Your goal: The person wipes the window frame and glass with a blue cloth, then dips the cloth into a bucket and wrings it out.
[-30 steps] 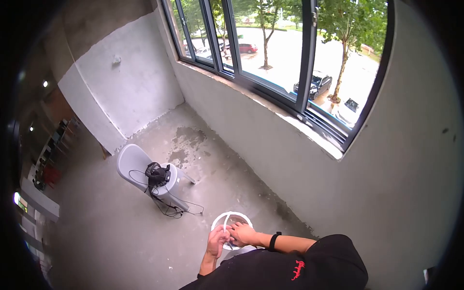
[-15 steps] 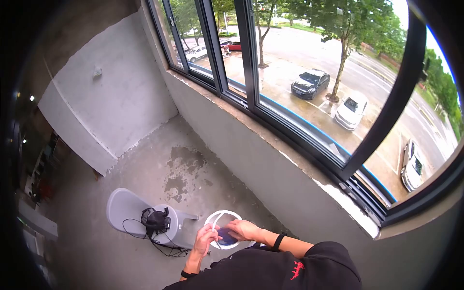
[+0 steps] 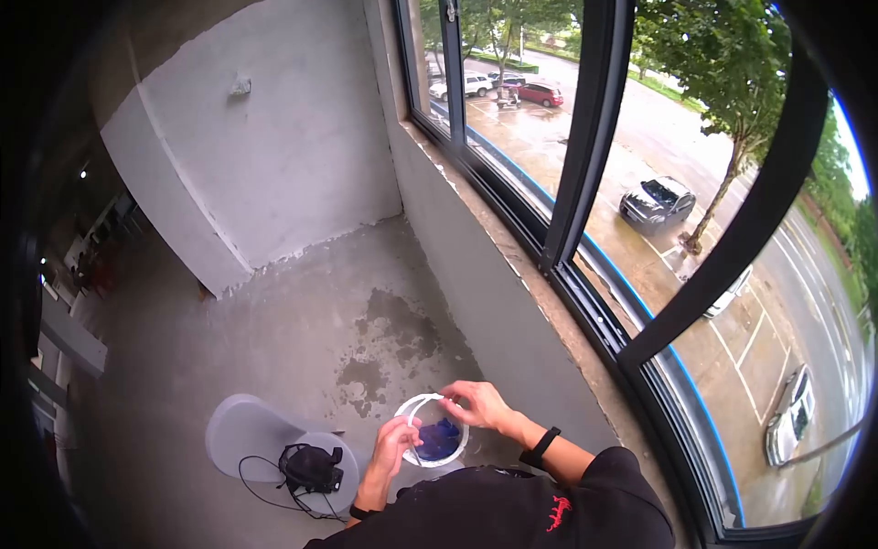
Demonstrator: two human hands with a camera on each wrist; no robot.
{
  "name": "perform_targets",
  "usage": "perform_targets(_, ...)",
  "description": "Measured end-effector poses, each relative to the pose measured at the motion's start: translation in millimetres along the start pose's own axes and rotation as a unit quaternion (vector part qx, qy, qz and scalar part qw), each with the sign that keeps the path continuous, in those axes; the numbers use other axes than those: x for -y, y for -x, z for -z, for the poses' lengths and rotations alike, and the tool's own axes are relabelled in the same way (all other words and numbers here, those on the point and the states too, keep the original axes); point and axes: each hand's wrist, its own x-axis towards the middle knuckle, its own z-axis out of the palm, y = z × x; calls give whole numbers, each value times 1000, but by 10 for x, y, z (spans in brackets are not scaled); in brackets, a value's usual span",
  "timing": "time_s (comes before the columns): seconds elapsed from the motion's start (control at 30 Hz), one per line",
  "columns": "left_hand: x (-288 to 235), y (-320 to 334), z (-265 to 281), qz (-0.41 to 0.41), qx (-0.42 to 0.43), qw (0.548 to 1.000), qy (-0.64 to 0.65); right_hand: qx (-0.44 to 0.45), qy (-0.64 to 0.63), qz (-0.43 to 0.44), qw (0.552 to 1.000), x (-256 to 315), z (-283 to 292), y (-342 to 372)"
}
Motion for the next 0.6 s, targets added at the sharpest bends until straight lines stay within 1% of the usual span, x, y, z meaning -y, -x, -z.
perform_targets(0.03, -144, -263, 61, 22, -11, 1000, 13, -36, 10, -4, 999, -205, -9, -431)
perform_targets(0.1, -471, -796, 246, 18, -17, 1000, 12, -95, 15, -25, 995, -581, 23, -1288)
perform_targets(0.13, -614, -1068, 368, 19, -23, 999, 18, -127, -1, -46, 991, -713, 97, -1723)
perform_targets(0.17, -813, -1290, 467, 15, -38, 999, 19, -145, -34, -97, 984, -721, 227, -2143)
perform_targets(0.23, -1074, -1762, 709, 11, -67, 997, 33, -235, -54, -105, 965, -947, 422, -2941)
perform_targets(0.3, -1296, -2230, 1001, -3, -101, 994, 41, -320, -25, -92, 943, -1074, 695, -3657)
perform_targets(0.33, -1419, -2443, 1171, -1, -99, 995, 31, -371, 14, -61, 927, -1204, 816, -3997)
perform_targets(0.4, -1692, -2918, 1482, -35, -152, 985, 70, -464, 83, -11, 882, -1457, 1115, -4671)
perform_targets(0.47, -2008, -3359, 1728, -36, -194, 976, 90, -540, 104, -6, 835, -1650, 1401, -5267)
perform_targets(0.53, -2244, -3888, 2037, -41, -213, 970, 111, -591, 143, 1, 794, -1887, 1658, -5821)
perform_targets(0.6, -2534, -4337, 2298, -45, -225, 966, 118, -629, 211, 16, 748, -2092, 1887, -6319)
